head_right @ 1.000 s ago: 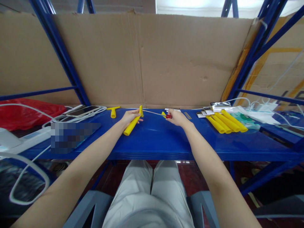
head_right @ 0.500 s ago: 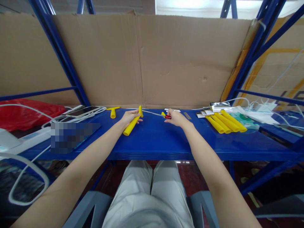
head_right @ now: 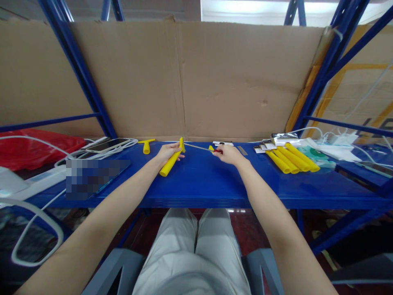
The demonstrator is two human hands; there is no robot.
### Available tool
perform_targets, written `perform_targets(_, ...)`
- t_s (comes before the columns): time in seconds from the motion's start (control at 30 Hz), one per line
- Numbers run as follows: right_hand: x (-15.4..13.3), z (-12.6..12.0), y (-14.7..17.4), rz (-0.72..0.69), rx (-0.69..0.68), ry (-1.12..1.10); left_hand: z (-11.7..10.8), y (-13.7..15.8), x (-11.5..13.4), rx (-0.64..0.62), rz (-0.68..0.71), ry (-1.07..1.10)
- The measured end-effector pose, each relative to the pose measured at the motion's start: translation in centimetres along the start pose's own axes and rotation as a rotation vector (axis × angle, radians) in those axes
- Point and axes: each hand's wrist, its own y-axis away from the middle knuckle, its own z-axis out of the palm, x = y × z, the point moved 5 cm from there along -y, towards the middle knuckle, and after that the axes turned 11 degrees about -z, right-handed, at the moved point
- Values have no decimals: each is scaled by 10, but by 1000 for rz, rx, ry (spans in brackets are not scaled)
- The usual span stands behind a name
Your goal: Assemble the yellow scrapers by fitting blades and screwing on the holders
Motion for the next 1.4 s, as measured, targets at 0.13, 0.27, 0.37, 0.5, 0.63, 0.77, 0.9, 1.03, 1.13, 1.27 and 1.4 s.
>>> perform_targets(0.13, -3, 0, 0, 12, -8, -33, 0, 1, 0, 1, 2, -1)
perform_targets(0.27, -1, 0, 0, 55, 35, -16, 1, 3, 2, 0, 15, -28)
perform_targets(0.37, 1, -1, -1, 51, 61, 32, 2, 4, 2, 0, 18, -38)
perform_targets(0.5, 1, -4, 0, 53, 71, 83, 1, 2, 1, -4, 22, -33)
perform_targets(0.63, -4, -4, 0, 41, 29, 26, 0, -1, 1, -15, 26, -43)
perform_targets(0.77, -4, 0, -1, 47, -1, -28, 0, -1, 1, -18, 28, -51)
perform_targets(0.9, 0, 2, -2, 65, 21, -16, 2, 3, 1, -19, 30, -63)
perform_targets(1.03, -3, -1, -1, 77, 7, 50, 2, 3, 1, -17, 37, -60)
perform_targets(1.13, -8, -4, 1, 86, -25, 116, 2, 2, 1, -14, 40, -53)
perform_targets(1.27, -11, -5, 2, 81, -60, 142, 2, 2, 1, -14, 39, -58)
perform_targets(1.4, -8, 0, 0, 32, -56, 63, 3, 4, 2, -18, 41, -65)
